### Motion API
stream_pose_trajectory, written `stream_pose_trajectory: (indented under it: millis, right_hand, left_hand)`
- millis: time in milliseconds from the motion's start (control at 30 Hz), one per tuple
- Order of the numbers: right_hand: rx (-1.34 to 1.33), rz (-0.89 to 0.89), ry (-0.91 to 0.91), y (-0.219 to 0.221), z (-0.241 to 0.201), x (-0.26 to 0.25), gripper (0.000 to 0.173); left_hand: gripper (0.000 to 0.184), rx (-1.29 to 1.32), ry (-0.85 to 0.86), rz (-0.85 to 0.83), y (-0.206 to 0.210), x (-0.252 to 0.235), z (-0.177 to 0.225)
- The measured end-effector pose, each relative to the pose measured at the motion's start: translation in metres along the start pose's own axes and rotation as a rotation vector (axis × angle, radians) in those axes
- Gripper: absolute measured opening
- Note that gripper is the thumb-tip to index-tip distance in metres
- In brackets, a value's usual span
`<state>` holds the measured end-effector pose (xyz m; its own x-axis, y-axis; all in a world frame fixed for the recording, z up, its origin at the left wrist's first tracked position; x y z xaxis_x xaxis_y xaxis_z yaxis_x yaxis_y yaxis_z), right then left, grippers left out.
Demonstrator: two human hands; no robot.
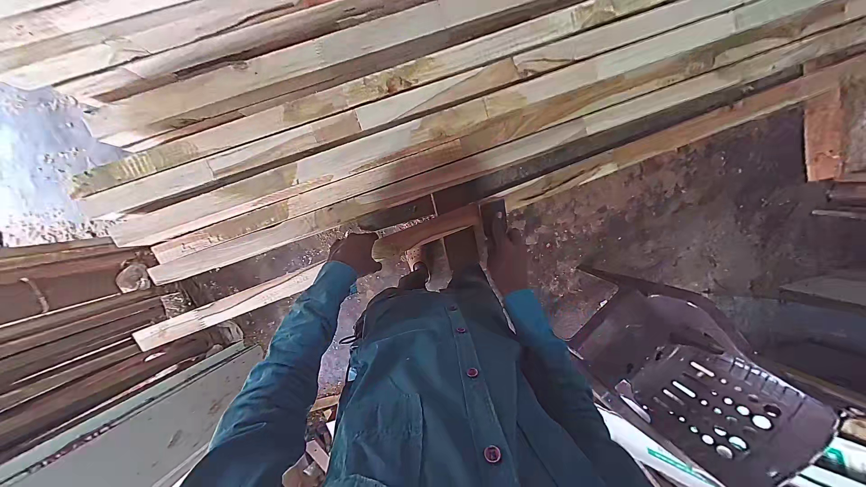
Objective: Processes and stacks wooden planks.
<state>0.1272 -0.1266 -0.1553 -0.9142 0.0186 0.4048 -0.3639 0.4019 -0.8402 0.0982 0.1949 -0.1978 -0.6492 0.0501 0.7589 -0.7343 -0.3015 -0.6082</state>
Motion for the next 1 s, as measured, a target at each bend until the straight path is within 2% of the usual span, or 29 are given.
stream_pose_trajectory:
  millis: [67,133,233,333,400,500,533,600,667,733,800,900,1000]
  right_hand:
    - [0.076,-0.108,0.070,0.007,-0.014,0.024,0.067]
    - [0.069,-0.177,0.122,-0.011,-0.024,0.040,0.059]
    - [-0.053,-0.059,0.166,-0.059,-0.011,0.025,0.040]
    - [-0.168,-0.013,0.221,-0.085,0.002,-0.002,0.033]
    - [-0.205,-0.096,0.243,-0.074,-0.013,0.002,0.031]
    - [-0.165,-0.141,0.231,-0.016,-0.045,0.027,0.031]
    - [-0.114,-0.168,0.212,0.000,-0.053,0.038,0.037]
    - [0.001,-0.308,0.150,0.003,-0.063,0.052,0.050]
    - [0.054,-0.417,0.081,-0.008,-0.064,0.060,0.039]
    - [-0.009,-0.357,0.020,-0.015,-0.049,0.054,0.035]
    - [-0.142,-0.170,0.001,-0.018,-0.028,0.042,0.045]
    - [-0.265,0.086,-0.020,-0.004,0.001,0.007,0.057]
    - [-0.344,0.151,-0.069,0.018,0.006,-0.024,0.073]
  left_hand:
    - [0.058,0.036,0.013,0.029,0.005,0.001,0.000]
    - [0.056,0.040,-0.023,0.090,0.005,0.007,0.006]
    - [0.057,-0.020,-0.080,0.207,0.010,0.025,0.021]
    - [0.047,-0.089,-0.080,0.372,0.024,0.037,0.029]
    - [0.045,-0.106,-0.092,0.412,0.027,0.039,0.032]
    - [0.054,-0.149,-0.126,0.377,0.021,0.033,0.031]
    - [0.057,-0.150,-0.126,0.361,0.022,0.035,0.029]
    - [0.062,-0.135,-0.126,0.351,0.019,0.034,0.032]
    - [0.068,-0.140,-0.128,0.393,0.022,0.034,0.032]
    - [0.071,-0.150,-0.133,0.452,0.027,0.027,0.030]
    - [0.071,-0.162,-0.156,0.497,0.032,0.020,0.025]
    - [0.076,-0.143,-0.174,0.453,0.030,0.017,0.024]
    - [0.075,-0.120,-0.138,0.463,0.026,0.021,0.027]
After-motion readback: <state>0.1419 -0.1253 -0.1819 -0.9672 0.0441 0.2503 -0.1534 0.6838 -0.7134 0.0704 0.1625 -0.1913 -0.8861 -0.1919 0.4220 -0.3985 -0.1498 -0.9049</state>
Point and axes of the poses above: each hand's wrist, its own x-axis away from the middle knuckle, its own y-axis out of the palm, z = x × y, the point moved 4 cm from there along -x, towards the middle knuckle, and after that the axes turned 4 degrees about y, right-handed, at the moved point
